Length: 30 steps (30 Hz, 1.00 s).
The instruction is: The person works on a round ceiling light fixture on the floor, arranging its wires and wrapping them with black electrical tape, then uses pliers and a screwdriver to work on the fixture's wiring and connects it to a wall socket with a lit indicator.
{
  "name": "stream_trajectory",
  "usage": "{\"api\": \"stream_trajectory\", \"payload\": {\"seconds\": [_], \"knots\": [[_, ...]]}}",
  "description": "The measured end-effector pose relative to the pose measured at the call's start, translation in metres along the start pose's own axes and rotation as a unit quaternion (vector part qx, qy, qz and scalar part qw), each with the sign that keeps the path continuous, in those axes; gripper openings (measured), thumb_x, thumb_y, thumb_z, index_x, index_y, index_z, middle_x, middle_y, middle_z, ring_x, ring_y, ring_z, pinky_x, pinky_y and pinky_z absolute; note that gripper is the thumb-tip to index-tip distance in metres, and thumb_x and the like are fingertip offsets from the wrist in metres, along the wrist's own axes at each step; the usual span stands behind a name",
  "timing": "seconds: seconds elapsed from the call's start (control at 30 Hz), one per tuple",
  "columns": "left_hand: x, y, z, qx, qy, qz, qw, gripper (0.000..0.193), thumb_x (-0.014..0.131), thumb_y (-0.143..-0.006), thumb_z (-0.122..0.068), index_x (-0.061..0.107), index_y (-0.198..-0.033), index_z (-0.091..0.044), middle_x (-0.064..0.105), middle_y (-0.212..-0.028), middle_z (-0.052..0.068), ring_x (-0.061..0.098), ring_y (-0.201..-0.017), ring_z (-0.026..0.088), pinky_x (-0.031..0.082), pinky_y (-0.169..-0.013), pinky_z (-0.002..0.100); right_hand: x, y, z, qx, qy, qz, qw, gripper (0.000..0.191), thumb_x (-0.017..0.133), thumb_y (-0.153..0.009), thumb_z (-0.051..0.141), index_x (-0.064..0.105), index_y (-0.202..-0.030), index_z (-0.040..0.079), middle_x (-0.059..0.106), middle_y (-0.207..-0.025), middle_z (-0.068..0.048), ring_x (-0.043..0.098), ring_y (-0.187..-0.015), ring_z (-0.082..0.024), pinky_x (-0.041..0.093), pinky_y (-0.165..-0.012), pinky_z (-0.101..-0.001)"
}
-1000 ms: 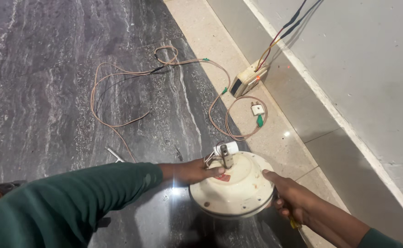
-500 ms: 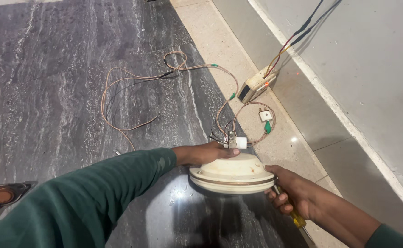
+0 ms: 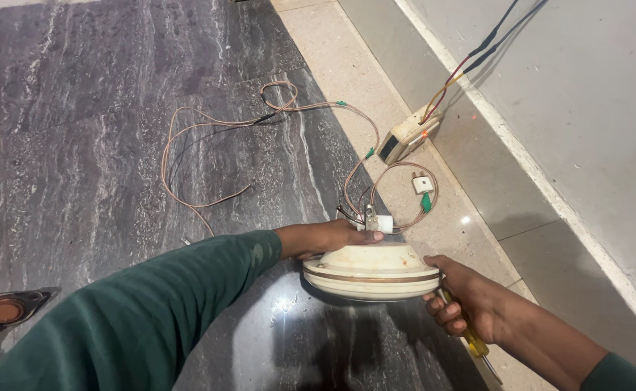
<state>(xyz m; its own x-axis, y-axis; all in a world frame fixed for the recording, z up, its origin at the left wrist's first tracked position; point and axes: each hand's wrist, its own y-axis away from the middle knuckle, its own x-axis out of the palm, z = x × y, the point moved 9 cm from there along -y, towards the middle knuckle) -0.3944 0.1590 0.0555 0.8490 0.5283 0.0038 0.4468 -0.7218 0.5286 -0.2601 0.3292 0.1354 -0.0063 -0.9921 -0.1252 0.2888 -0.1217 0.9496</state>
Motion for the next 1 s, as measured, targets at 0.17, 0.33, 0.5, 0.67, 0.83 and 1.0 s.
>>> {"api": "stream_trajectory", "payload": {"seconds": [0.17,0.33,0.5,0.67,0.83,1.0], "knots": [[0.029,0.010,0.012,0.031,-0.061,0.014,0.998,0.090,0.052,-0.087,-0.074,0.066,-0.130,0.003,0.072,-0.119,0.025,0.071,-0.114,0.036,0.057,-0.096,0.042,-0.006,-0.019,-0.035,-0.020,0.038,0.005,0.999,0.053,0.040,-0.104,0.053,0.044,-0.074,0.009,0.039,-0.060,0.004,0.030,-0.041,-0.005,0.026,-0.033,-0.0236],[0.074,0.038,0.021,0.030,-0.185,-0.053,0.981,0.094,0.046,-0.083,-0.078,0.057,-0.139,-0.004,0.064,-0.131,0.025,0.063,-0.123,0.039,0.050,-0.104,0.045,-0.015,-0.031,-0.106,-0.030,0.036,-0.035,0.998,0.043,0.040,-0.100,0.051,0.052,-0.100,0.009,0.044,-0.063,0.001,0.031,-0.044,-0.009,0.027,-0.036,-0.0271],[0.108,0.070,0.019,0.114,-0.303,-0.089,0.942,0.102,0.039,-0.089,-0.081,0.045,-0.149,0.001,0.043,-0.147,0.030,0.041,-0.137,0.047,0.033,-0.114,0.050,-0.005,-0.032,-0.163,-0.031,0.006,-0.061,0.998,0.061,0.040,-0.094,0.066,0.050,-0.116,0.009,0.041,-0.069,-0.001,0.028,-0.051,-0.010,0.023,-0.042,-0.0291],[0.129,0.106,0.033,0.228,-0.302,-0.098,0.921,0.086,0.046,-0.094,-0.074,0.061,-0.130,0.003,0.055,-0.141,0.028,0.049,-0.139,0.043,0.036,-0.121,0.047,0.016,-0.036,-0.200,-0.040,0.002,-0.085,0.996,0.066,0.039,-0.091,0.070,0.052,-0.114,0.010,0.043,-0.071,-0.004,0.031,-0.052,-0.014,0.027,-0.045,-0.0324],[0.156,0.139,0.034,0.331,-0.350,-0.135,0.866,0.071,0.053,-0.098,-0.062,0.063,-0.137,-0.004,0.051,-0.147,0.027,0.040,-0.149,0.044,0.026,-0.130,0.050,0.015,-0.053,-0.223,-0.052,0.018,-0.100,0.993,0.067,0.033,-0.090,0.070,0.054,-0.103,0.008,0.047,-0.070,-0.007,0.037,-0.053,-0.017,0.028,-0.046,-0.0345],[0.165,0.127,0.038,0.215,-0.335,-0.148,0.905,0.107,0.064,-0.092,-0.064,0.020,-0.157,0.009,0.014,-0.162,0.034,0.011,-0.154,0.046,0.010,-0.122,0.055,-0.014,-0.097,-0.236,-0.037,0.068,-0.053,0.996,0.078,0.024,-0.093,0.075,0.054,-0.095,0.002,0.046,-0.071,-0.007,0.038,-0.055,-0.018,0.031,-0.045,-0.0359]]}}
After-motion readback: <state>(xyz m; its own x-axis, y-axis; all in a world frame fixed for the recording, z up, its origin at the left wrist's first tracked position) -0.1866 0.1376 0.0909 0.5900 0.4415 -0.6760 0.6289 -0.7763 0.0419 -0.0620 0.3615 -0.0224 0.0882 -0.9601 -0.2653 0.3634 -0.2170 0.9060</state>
